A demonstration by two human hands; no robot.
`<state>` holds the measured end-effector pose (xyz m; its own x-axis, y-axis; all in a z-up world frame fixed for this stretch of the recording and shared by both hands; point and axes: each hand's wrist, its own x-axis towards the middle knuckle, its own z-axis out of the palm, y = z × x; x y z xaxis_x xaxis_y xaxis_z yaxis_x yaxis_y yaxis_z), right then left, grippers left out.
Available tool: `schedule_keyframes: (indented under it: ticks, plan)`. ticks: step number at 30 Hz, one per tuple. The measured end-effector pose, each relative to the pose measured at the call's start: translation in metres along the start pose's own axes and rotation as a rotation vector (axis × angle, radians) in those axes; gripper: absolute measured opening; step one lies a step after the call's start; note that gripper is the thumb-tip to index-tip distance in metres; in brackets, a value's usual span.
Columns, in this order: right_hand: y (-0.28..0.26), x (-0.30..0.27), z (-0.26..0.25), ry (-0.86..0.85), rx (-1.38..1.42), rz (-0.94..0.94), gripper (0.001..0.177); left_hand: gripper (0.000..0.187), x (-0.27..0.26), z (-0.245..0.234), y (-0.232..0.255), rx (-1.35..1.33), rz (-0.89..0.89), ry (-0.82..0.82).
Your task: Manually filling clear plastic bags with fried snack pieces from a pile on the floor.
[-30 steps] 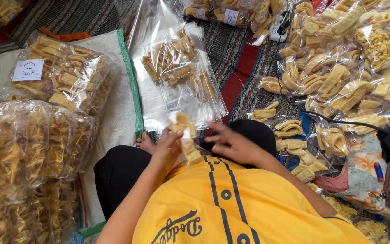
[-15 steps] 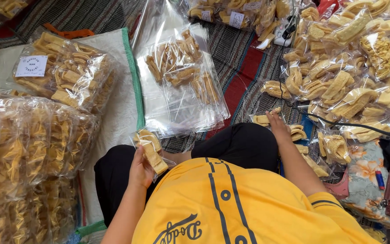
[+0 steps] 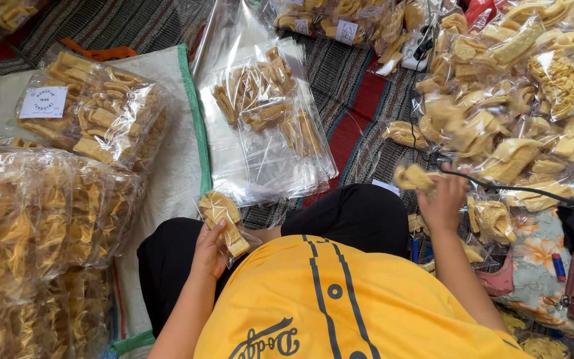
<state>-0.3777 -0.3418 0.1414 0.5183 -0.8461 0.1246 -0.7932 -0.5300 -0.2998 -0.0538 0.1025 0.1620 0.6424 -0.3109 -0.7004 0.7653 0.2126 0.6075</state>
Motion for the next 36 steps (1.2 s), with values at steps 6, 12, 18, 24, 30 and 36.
schedule_keyframes:
  ticks: [6,12,18,24,30,36]
  plan:
    - [-0.014,-0.044,-0.047,0.1,0.309,-0.396,0.036,0.062,-0.007,0.01,0.006,-0.085,0.041,0.001]
    - [-0.147,-0.052,-0.076,-0.324,0.886,-0.124,0.046,0.055,-0.052,0.09,0.045,-0.026,0.071,-0.115]
    - [-0.21,-0.014,-0.068,-0.778,1.856,0.584,0.072,0.052,-0.06,0.137,0.048,-0.235,0.099,-0.195]
    - [-0.249,-0.002,-0.112,-0.873,1.915,0.209,0.067,0.049,-0.063,0.123,0.011,-0.213,-0.047,-0.285]
    - [-0.218,0.011,-0.109,-0.758,1.687,0.248,0.059,0.047,-0.042,0.109,0.01,-0.257,-0.027,-0.307]
    - [-0.246,0.008,-0.14,-0.845,1.771,0.28,0.056,0.059,-0.026,0.131,0.03,0.004,0.041,-0.54]
